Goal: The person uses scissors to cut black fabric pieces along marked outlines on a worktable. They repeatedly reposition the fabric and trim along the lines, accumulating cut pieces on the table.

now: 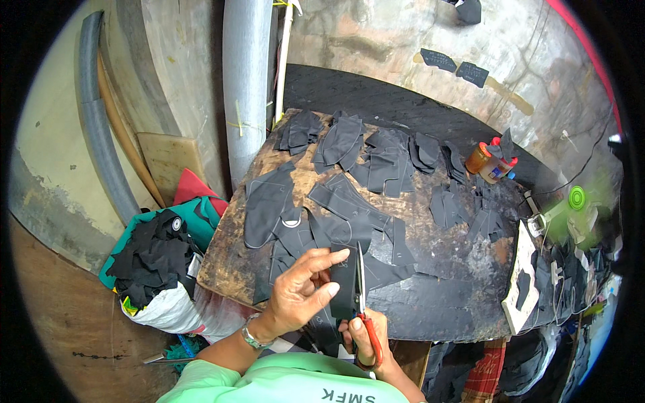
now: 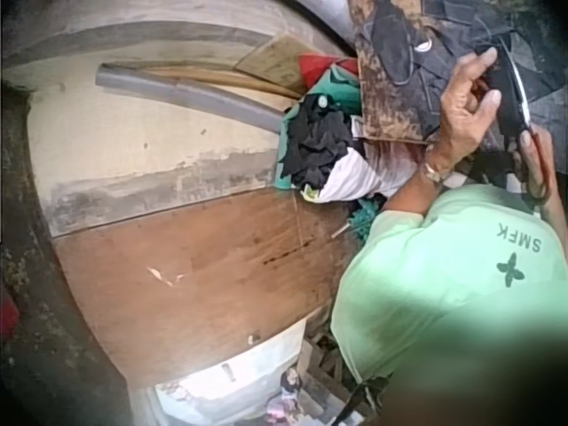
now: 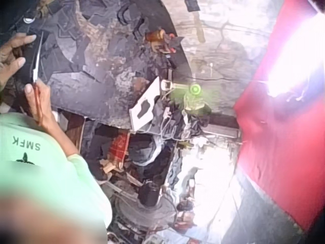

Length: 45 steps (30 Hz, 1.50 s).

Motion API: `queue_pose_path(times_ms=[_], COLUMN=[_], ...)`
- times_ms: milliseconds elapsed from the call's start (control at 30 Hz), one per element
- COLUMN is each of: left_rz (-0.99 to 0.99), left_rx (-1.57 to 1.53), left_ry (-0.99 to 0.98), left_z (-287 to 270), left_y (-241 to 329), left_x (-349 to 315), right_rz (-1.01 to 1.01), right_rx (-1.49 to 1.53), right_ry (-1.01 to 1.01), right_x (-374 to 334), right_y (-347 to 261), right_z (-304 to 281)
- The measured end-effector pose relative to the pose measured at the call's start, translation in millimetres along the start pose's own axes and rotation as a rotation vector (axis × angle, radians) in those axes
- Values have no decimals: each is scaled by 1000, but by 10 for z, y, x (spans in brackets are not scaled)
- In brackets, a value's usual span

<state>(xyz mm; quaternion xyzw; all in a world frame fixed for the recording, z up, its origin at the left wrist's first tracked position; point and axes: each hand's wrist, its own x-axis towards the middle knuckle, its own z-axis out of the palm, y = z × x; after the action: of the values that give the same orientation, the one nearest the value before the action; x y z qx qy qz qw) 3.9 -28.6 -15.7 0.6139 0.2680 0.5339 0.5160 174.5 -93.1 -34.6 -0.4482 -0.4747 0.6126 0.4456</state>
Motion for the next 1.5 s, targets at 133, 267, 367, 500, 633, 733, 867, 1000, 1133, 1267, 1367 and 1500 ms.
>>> queue_pose_path(times_ms=[133,267,367,500,633,733,867,1000,1133,1267,1367,1500], left_rz=[-40,-230,-250,-234,-243,-308,-457,-467,-439,-308,-270,-297], left_rx=[-77,-157,-104,-16,46,-36,-36,40,-38,-125,-137,-152], left_ry=[-48,-221,-343,-433,-456,-436,-375,-215,-46,90,100,-52], left_z=[-181,-443,-531,-557,-576,-611,-691,-700,-611,-451,-293,80], left_y=[96,243,269,269,238,137,-84,-329,-504,-664,-750,-862], left_x=[108,217,297,337,330,345,345,355,580,1044,1283,1458], right_rz=[15,4,2,-17,83,183,222,238,165,82,-54,-391], right_rx=[26,-134,-266,-339,-332,-236,-220,-296,-159,27,166,223], right_ry=[-69,-207,-241,-229,-182,-115,-13,118,241,280,333,420], right_x=[8,73,113,149,140,66,36,64,117,142,81,-6], right_y=[14,14,14,-14,-62,-63,37,144,240,356,503,730], right_z=[-68,-216,-271,-276,-248,-237,-314,-480,-573,-669,-694,-621])
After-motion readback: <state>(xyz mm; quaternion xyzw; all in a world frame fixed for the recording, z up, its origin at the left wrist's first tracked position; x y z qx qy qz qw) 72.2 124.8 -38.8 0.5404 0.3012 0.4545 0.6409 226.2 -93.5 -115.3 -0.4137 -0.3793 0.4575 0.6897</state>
